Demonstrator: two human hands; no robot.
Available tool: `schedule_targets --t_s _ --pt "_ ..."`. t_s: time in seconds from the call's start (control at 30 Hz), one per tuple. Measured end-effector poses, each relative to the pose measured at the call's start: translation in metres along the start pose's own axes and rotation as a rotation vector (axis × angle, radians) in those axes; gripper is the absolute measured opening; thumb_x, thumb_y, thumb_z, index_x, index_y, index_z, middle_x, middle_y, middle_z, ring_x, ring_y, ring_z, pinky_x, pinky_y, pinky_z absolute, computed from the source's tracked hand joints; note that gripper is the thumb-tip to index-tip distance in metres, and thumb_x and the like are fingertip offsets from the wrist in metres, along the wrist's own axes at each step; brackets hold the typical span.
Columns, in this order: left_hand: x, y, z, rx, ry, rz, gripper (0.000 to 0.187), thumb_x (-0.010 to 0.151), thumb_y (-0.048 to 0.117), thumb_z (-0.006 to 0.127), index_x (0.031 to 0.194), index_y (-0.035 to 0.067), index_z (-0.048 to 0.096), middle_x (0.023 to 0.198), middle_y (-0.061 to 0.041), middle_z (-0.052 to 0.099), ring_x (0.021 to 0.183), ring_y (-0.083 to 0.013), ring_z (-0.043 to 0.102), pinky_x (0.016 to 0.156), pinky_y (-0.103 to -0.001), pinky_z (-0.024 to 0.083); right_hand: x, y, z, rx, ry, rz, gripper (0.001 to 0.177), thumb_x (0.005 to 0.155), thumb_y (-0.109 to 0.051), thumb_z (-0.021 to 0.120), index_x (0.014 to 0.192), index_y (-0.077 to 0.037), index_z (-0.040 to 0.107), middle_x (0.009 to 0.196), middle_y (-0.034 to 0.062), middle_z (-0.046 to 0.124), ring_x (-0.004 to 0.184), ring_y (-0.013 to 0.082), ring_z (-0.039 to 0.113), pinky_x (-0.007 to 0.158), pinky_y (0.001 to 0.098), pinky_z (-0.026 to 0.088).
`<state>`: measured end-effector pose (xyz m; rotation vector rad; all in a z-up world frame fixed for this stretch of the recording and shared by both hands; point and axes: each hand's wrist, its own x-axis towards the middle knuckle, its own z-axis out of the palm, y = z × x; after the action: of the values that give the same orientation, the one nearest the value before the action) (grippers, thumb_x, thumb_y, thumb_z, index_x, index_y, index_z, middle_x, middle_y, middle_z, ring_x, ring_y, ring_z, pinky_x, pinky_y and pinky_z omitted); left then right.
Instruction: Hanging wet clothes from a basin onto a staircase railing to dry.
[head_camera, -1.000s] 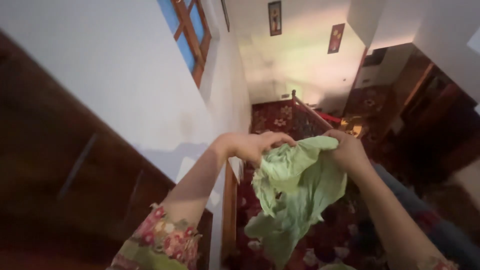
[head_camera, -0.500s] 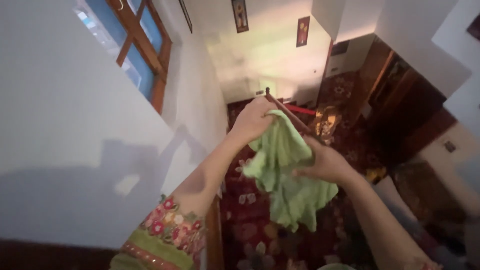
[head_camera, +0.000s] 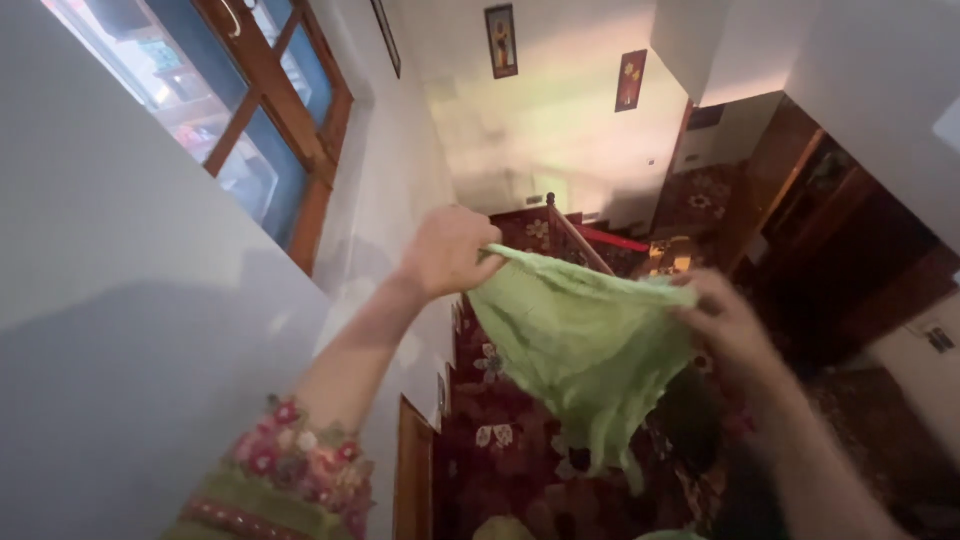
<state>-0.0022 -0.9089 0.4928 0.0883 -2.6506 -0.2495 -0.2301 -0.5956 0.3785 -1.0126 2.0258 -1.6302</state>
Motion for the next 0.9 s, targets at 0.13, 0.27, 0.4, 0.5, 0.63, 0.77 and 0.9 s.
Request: schedule_targets --t_s 0.13,0.27,0.4,0.5,0.63,0.77,0.9 --pt "-0.006 -0.04 0.024 0.334 0.101 0.276 0.043 0.061 0.047 0.077 0.085 0.012 0.074 0.077 -0.01 0.07 0.079 -0.0331 0.069 0.07 -0.048 0.052 0.043 -0.014 -0.022 -0.429 0.021 -0.099 0.041 0.076 -0.029 0.079 0.112 -0.012 0.07 0.111 0.0102 0.071 0.106 0.0253 0.065 0.089 0.0377 0.051" --pt "0.007 -0.128 0.097 0.651 -0.085 -0.026 0.006 0.073 0.019 0.073 0.078 0.018 0.075 0.082 -0.008 0.073 0.085 -0.0312 0.07 0.072 -0.045 0.055 0.06 -0.056 -0.002 -1.149 0.013 -0.21 0.033 0.078 -0.036 0.081 0.102 -0.013 0.076 0.107 0.0113 0.072 0.106 0.0285 0.066 0.093 0.0403 0.053" --pt "0.0 -0.181 0.121 0.563 -0.103 -0.336 0.009 0.081 0.018 0.071 0.086 0.02 0.079 0.089 -0.01 0.076 0.091 -0.0342 0.071 0.078 -0.05 0.055 0.098 0.022 0.008 -1.163 0.074 -0.075 0.025 0.079 -0.03 0.076 0.098 -0.014 0.074 0.101 0.0087 0.073 0.1 0.0303 0.068 0.086 0.043 0.056" --pt "-0.005 -0.209 0.118 0.198 -0.192 -0.438 0.017 0.083 0.03 0.073 0.093 0.018 0.079 0.099 -0.013 0.075 0.097 -0.037 0.07 0.082 -0.051 0.055 0.119 0.077 0.006 -0.904 0.101 0.009 0.027 0.082 -0.028 0.075 0.102 -0.011 0.07 0.095 0.0107 0.073 0.089 0.0315 0.07 0.08 0.0439 0.057" --pt "-0.005 -0.256 0.109 -0.225 -0.369 -0.251 0.038 0.066 0.038 0.08 0.096 0.016 0.075 0.096 -0.013 0.078 0.093 -0.0318 0.074 0.083 -0.047 0.057 0.15 0.058 0.001 -0.798 0.114 0.153 0.031 0.083 -0.034 0.076 0.107 -0.016 0.071 0.089 0.0067 0.074 0.08 0.0259 0.072 0.077 0.0427 0.058" --pt "0.018 -0.281 0.108 0.32 -0.287 -0.377 0.029 0.079 0.035 0.08 0.1 0.017 0.076 0.108 -0.014 0.073 0.105 -0.0361 0.067 0.082 -0.052 0.053 0.173 0.015 0.012 -1.282 -0.042 0.286 0.016 0.09 -0.033 0.072 0.103 -0.028 0.08 0.088 0.0011 0.073 0.08 0.0181 0.069 0.073 0.0375 0.061" --pt "0.046 -0.255 0.098 -0.273 0.366 -0.535 0.043 0.072 0.027 0.086 0.11 0.016 0.069 0.114 -0.013 0.073 0.107 -0.0363 0.067 0.085 -0.051 0.054 0.182 0.018 0.03 -1.38 0.523 -0.316 0.011 0.106 -0.027 0.069 0.111 -0.018 0.072 0.097 0.0056 0.071 0.081 0.0177 0.068 0.071 0.0329 0.057"
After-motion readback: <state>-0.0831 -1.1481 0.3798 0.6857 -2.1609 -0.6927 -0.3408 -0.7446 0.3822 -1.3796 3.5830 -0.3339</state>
